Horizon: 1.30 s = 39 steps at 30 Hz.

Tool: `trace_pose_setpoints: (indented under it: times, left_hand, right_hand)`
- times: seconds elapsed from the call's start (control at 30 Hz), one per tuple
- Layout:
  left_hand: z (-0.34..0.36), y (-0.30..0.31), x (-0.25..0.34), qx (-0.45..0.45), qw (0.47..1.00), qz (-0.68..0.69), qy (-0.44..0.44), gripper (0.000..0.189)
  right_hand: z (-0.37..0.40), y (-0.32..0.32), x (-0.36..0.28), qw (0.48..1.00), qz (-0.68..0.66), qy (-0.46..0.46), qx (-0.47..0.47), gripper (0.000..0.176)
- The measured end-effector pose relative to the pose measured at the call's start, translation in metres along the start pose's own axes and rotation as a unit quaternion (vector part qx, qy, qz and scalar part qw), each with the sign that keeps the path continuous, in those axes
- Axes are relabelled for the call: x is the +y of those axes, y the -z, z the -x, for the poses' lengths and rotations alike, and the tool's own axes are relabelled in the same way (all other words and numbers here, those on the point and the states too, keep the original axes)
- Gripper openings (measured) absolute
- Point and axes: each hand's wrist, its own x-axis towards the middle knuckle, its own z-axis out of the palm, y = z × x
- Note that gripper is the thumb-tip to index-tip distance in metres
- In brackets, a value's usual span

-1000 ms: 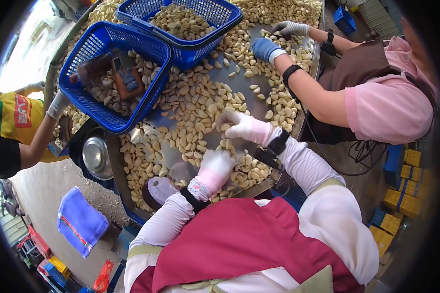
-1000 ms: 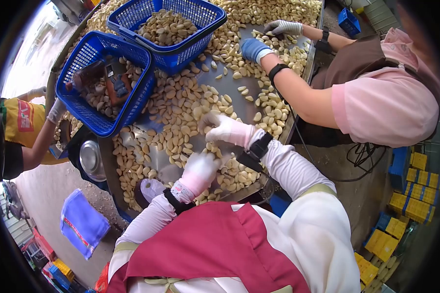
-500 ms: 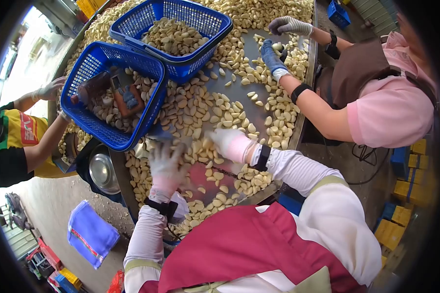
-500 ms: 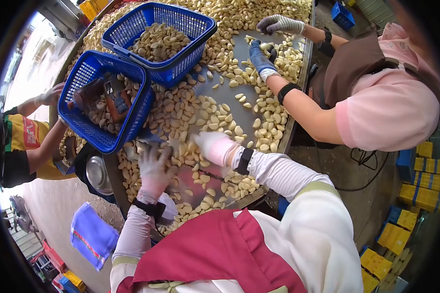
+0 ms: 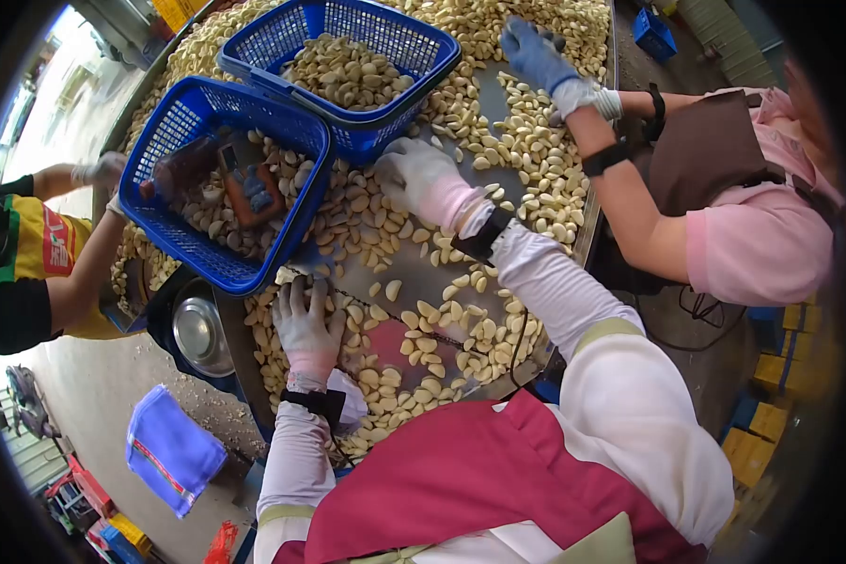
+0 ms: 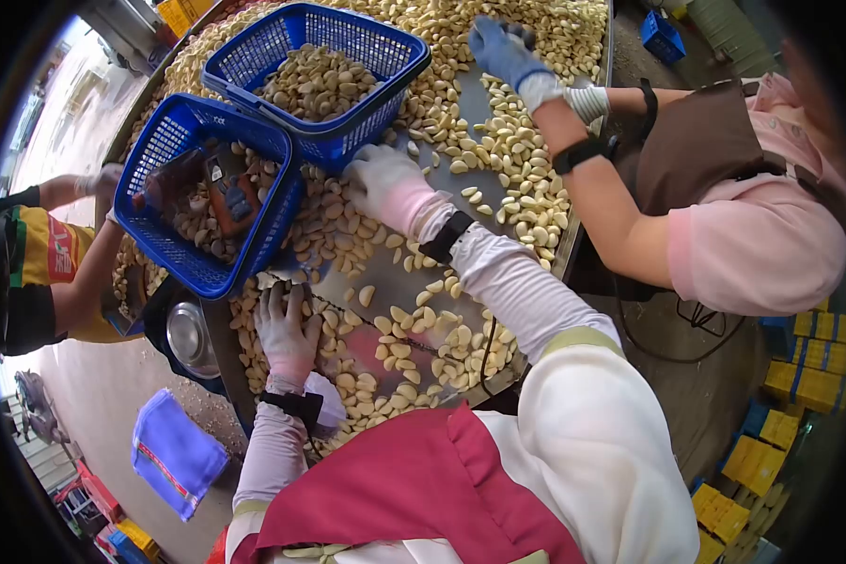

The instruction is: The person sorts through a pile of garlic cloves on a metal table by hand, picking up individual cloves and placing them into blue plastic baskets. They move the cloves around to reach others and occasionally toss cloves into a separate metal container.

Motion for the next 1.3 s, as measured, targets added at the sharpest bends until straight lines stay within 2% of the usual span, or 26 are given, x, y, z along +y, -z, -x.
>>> trace_pose_setpoints:
  times: [0.03, 0.07, 0.13, 0.17, 0.23, 0.3, 0.33, 0.37, 0.4, 0.43, 0.53, 0.57, 0.67, 0.73, 0.83, 1.0, 1.07, 1.1, 1.17, 1.23, 1.27, 1.3]
  left_hand:
    - [0.003, 0.002, 0.001, -0.012, 1.000, 0.005, -0.003, 0.066]
    - [0.006, 0.000, 0.001, -0.014, 1.000, 0.005, 0.002, 0.066]
    - [0.005, -0.007, -0.001, 0.028, 0.999, 0.030, 0.007, 0.071]
    - [0.008, -0.008, -0.001, 0.021, 0.999, 0.028, 0.007, 0.071]
    - [0.010, -0.009, -0.001, 0.048, 0.997, 0.048, 0.035, 0.075]
    - [0.012, -0.019, -0.008, 0.062, 0.997, 0.037, 0.028, 0.073]
    - [0.012, -0.017, -0.008, 0.056, 0.998, 0.028, 0.019, 0.072]
    - [0.010, -0.015, -0.007, 0.051, 0.998, 0.019, 0.011, 0.071]
    - [0.008, -0.012, -0.004, 0.070, 0.997, 0.024, 0.000, 0.069]
    - [0.007, -0.010, -0.004, 0.071, 0.997, 0.026, 0.001, 0.069]
    - [0.006, -0.009, -0.002, 0.062, 0.998, 0.023, 0.007, 0.066]
    - [0.006, -0.009, -0.002, 0.065, 0.998, 0.022, 0.007, 0.066]
    - [0.007, -0.012, -0.002, 0.067, 0.998, 0.021, 0.007, 0.065]
    - [0.007, -0.011, -0.002, 0.066, 0.998, 0.022, 0.011, 0.065]
    - [0.007, -0.010, -0.002, 0.076, 0.997, 0.028, 0.010, 0.065]
    - [0.006, -0.007, -0.001, 0.066, 0.997, 0.039, 0.012, 0.064]
    - [0.006, -0.009, -0.003, 0.064, 0.997, 0.037, 0.013, 0.064]
    - [0.008, -0.011, -0.004, 0.058, 0.998, 0.036, 0.017, 0.064]
    - [0.009, -0.013, -0.004, 0.060, 0.998, 0.030, 0.015, 0.065]
    - [0.010, -0.017, -0.006, 0.056, 0.998, 0.008, 0.015, 0.065]
    - [0.011, -0.018, -0.005, 0.050, 0.999, 0.011, 0.017, 0.064]
    - [0.011, -0.016, -0.005, 0.045, 0.999, 0.012, 0.021, 0.064]
  right_hand:
    - [0.008, -0.023, 0.010, 0.999, 0.009, -0.036, -0.023, 0.055]
    - [0.014, -0.045, 0.009, 0.999, 0.008, -0.034, -0.027, 0.055]
    - [0.020, -0.071, -0.017, 0.993, 0.095, -0.043, -0.046, 0.075]
    - [0.025, -0.073, -0.027, 0.985, 0.043, 0.009, -0.166, 0.081]
    - [0.040, -0.034, -0.048, 0.952, -0.004, 0.096, -0.292, 0.076]
    - [0.042, -0.023, -0.019, 0.977, -0.042, 0.047, -0.203, 0.068]
    - [0.044, -0.005, -0.005, 0.989, 0.002, -0.036, -0.144, 0.055]
    - [0.049, 0.004, 0.011, 0.981, 0.083, -0.109, -0.137, 0.041]
    - [0.058, 0.008, 0.019, 0.977, 0.130, -0.117, -0.118, 0.031]
    - [0.068, 0.012, 0.018, 0.977, 0.087, -0.124, -0.151, 0.027]
    - [0.085, -0.003, -0.011, 0.975, 0.082, -0.034, -0.202, 0.028]
    - [0.088, -0.020, -0.009, 0.985, 0.049, -0.005, -0.163, 0.024]
    - [0.084, -0.049, -0.009, 0.988, 0.084, 0.002, -0.130, 0.021]
    - [0.078, -0.046, -0.011, 0.984, -0.010, -0.099, -0.146, 0.024]
    - [0.079, -0.045, 0.009, 0.983, -0.044, -0.106, -0.147, 0.028]
    - [0.086, -0.038, 0.003, 0.977, 0.011, -0.139, -0.160, 0.029]
    - [0.098, -0.025, 0.002, 0.983, -0.112, -0.080, -0.124, 0.025]
    - [0.106, -0.012, -0.003, 0.982, -0.111, -0.089, -0.122, 0.025]
    - [0.135, 0.026, -0.015, 0.951, -0.256, -0.131, -0.116, 0.024]
    - [0.180, 0.052, -0.010, 0.971, -0.219, -0.092, -0.022, 0.024]
    - [0.207, 0.060, -0.001, 0.984, -0.147, -0.103, 0.003, 0.022]
    - [0.232, 0.074, 0.005, 0.989, -0.082, -0.123, -0.011, 0.028]
